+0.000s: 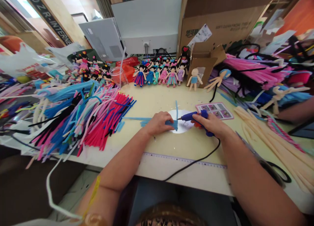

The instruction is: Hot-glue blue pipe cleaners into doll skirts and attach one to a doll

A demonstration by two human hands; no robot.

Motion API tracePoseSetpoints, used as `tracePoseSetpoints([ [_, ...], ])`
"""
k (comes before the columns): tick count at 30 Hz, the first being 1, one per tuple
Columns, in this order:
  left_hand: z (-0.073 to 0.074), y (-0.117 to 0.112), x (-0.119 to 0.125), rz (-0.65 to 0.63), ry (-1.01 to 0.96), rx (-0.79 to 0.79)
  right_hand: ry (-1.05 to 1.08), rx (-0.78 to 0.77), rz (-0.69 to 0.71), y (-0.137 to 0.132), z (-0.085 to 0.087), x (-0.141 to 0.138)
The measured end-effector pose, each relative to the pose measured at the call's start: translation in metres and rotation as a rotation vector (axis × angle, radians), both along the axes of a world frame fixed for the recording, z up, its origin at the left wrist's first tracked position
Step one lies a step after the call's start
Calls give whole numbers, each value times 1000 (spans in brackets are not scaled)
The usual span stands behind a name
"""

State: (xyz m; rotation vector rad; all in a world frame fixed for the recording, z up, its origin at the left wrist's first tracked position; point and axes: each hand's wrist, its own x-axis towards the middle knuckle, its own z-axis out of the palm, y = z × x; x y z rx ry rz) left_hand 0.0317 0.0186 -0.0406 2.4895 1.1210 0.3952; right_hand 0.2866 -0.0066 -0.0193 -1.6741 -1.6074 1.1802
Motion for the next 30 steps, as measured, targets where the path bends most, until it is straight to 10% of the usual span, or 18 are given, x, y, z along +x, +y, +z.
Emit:
tracePoseSetpoints([
  [30, 3, -7, 2, 7, 147, 12, -331, 8, -41, -1, -1, -10],
])
